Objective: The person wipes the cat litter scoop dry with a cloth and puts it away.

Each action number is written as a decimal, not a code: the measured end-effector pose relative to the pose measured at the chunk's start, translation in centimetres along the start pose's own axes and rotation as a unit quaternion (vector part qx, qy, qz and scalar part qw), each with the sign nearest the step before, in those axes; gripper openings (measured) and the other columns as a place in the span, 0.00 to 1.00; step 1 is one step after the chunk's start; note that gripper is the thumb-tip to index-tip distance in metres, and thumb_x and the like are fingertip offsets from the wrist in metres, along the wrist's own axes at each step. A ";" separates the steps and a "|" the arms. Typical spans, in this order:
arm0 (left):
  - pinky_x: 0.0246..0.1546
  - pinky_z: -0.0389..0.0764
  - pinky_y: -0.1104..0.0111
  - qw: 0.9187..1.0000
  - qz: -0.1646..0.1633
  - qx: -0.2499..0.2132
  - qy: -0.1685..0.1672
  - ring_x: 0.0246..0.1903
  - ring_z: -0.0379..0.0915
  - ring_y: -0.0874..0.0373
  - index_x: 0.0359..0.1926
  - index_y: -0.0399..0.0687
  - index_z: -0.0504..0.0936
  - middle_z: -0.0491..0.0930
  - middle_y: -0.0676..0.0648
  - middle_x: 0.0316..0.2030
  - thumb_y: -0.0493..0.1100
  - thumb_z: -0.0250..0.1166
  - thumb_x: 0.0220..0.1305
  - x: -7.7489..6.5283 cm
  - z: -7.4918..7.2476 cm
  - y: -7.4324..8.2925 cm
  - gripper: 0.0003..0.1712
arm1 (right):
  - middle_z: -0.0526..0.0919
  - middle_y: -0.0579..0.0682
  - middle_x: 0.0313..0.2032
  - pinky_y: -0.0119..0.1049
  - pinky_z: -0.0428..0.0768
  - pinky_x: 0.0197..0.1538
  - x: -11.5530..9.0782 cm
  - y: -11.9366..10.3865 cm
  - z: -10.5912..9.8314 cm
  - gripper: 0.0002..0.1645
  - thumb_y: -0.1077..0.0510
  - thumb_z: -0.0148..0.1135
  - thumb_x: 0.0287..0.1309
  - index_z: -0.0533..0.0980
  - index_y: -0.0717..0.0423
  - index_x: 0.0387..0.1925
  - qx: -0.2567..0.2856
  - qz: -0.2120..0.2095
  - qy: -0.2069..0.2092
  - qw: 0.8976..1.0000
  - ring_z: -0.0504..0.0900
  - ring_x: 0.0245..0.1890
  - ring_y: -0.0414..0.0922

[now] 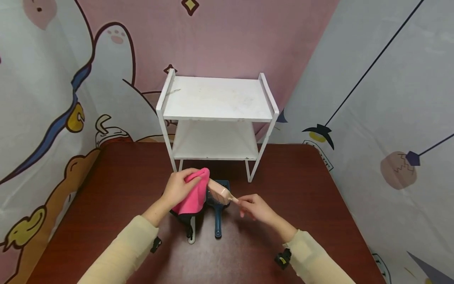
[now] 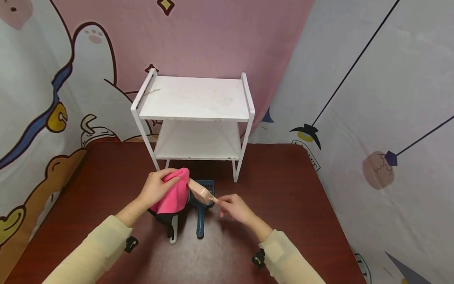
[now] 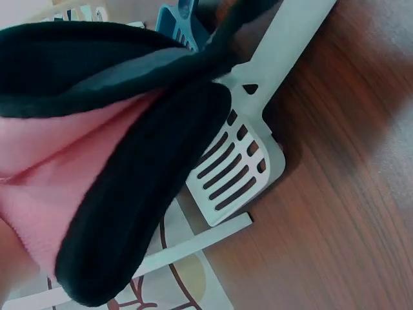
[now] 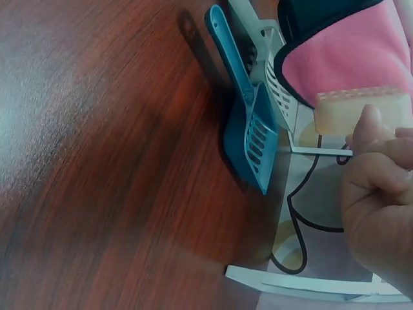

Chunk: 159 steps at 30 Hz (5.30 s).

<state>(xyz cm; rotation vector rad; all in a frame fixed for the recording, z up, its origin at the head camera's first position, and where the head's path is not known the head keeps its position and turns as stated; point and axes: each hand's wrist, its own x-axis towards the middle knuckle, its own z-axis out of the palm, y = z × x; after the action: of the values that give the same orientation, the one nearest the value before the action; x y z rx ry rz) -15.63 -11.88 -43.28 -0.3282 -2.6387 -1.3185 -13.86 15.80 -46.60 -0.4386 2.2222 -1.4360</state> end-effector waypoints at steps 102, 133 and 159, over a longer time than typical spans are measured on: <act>0.25 0.65 0.80 0.973 -0.083 0.029 0.213 0.26 0.64 0.66 0.37 0.44 0.84 0.79 0.57 0.26 0.43 0.68 0.56 -1.1 -9.2 -3.4 0.09 | 0.75 0.41 0.21 0.27 0.57 0.19 0.3 -16.6 -10.0 0.18 0.64 0.50 0.64 0.69 0.62 0.55 0.159 -0.089 0.153 0.971 0.60 0.12 0.35; 0.21 0.66 0.80 0.972 -0.089 0.024 0.217 0.24 0.64 0.65 0.39 0.42 0.83 0.78 0.52 0.28 0.42 0.67 0.57 -1.2 -9.5 -3.5 0.10 | 0.72 0.44 0.21 0.27 0.63 0.24 0.5 -18.7 -8.3 0.17 0.52 0.32 0.73 0.68 0.55 0.41 0.399 0.010 0.115 0.910 0.65 0.17 0.37; 0.23 0.67 0.82 0.972 -0.087 0.019 0.218 0.24 0.65 0.68 0.39 0.43 0.84 0.80 0.50 0.30 0.42 0.68 0.56 -1.5 -9.7 -3.7 0.10 | 0.75 0.44 0.19 0.23 0.70 0.24 1.6 -19.5 -8.6 0.06 0.61 0.41 0.69 0.64 0.59 0.36 0.432 -0.005 0.173 0.885 0.70 0.17 0.35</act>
<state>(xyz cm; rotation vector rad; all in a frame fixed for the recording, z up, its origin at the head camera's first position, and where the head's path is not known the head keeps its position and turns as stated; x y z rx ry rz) -14.67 -22.05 -40.75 0.1871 -2.3525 -1.2173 -19.45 13.68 -26.12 0.1260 1.5354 -2.4388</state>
